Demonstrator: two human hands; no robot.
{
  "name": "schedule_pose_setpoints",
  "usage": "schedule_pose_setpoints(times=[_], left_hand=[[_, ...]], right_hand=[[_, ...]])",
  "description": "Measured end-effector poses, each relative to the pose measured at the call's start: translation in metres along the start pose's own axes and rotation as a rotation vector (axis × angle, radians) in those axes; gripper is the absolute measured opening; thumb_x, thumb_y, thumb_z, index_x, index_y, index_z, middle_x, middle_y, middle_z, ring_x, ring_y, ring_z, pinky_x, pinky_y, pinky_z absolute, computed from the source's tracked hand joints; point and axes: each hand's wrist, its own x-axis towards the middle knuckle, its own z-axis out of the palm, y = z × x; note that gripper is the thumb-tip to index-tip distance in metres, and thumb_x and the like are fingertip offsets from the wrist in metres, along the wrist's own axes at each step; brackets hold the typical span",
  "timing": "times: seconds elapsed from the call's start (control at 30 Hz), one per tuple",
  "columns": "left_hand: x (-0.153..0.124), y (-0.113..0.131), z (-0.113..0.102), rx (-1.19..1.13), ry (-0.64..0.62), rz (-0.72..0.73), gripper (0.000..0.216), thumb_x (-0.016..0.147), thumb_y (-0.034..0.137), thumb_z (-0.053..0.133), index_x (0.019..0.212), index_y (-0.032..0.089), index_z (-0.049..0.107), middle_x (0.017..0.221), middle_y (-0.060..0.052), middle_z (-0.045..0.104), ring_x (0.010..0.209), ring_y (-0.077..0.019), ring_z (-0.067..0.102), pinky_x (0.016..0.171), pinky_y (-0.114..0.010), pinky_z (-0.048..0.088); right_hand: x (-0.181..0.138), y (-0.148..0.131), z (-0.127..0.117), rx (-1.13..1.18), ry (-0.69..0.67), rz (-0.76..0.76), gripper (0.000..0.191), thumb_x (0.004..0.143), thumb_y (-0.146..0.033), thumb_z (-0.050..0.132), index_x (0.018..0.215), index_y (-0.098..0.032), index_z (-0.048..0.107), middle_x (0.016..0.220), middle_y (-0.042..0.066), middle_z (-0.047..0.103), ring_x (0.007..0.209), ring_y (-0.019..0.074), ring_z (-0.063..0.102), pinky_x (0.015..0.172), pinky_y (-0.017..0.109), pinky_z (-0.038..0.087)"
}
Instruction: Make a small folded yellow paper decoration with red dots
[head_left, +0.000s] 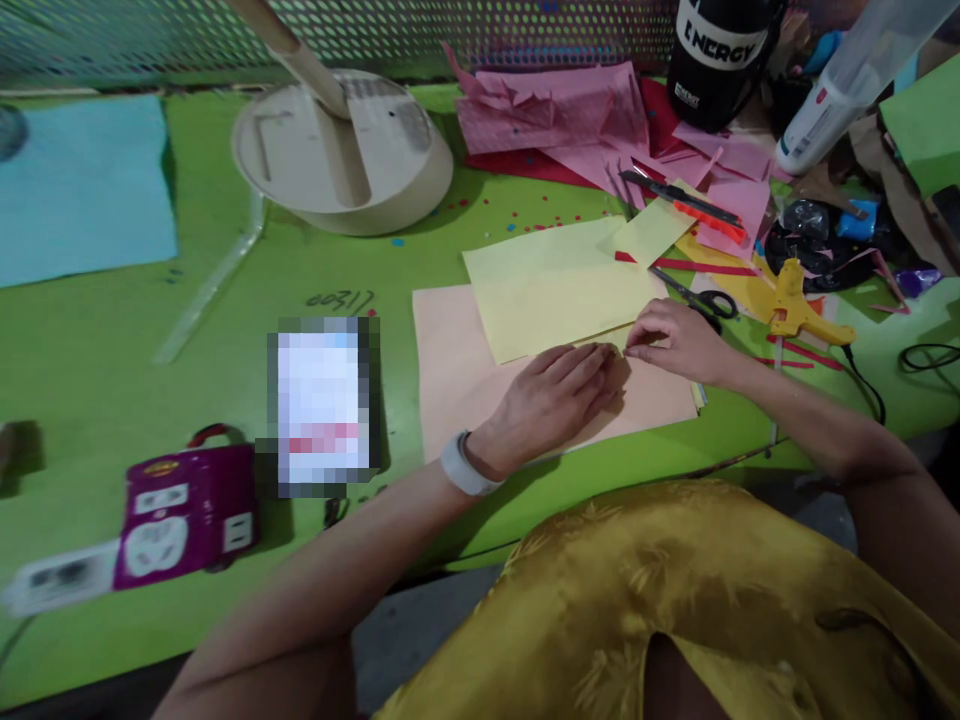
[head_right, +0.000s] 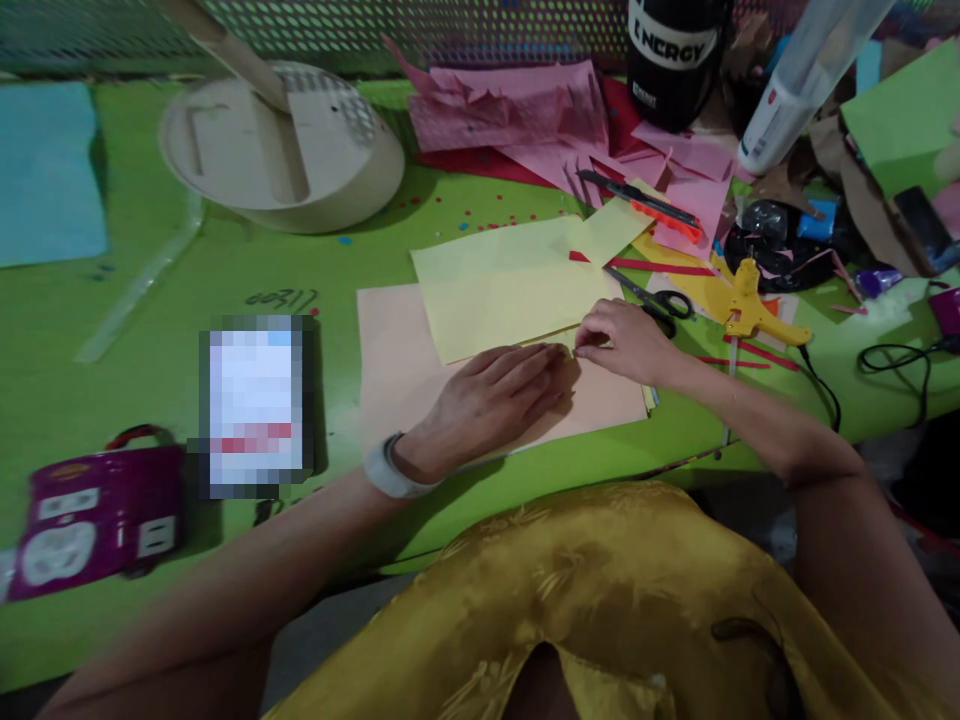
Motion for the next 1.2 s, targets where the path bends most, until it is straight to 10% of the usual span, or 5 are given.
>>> schedule_pose_setpoints(times=[1.2], left_hand=[[-0.0006, 0.0001, 0.0002, -0.084, -0.062, -0.067, 0.03, 0.097, 0.029, 0.052, 0.121, 0.015, 0.064, 0.123, -0.015, 0.067, 0.113, -0.0283, 0.066, 0.092, -0.042, 0.057]], right_hand=[[-0.002, -0.0086, 0.0018, -0.017, 0.022, 0.13, 0.013, 0.081, -0.029, 0.072, 0.077, -0.019, 0.064, 0.084, 0.003, 0.061, 0.078, 0.0164, 0.054, 0.068, 0.03, 0.038]])
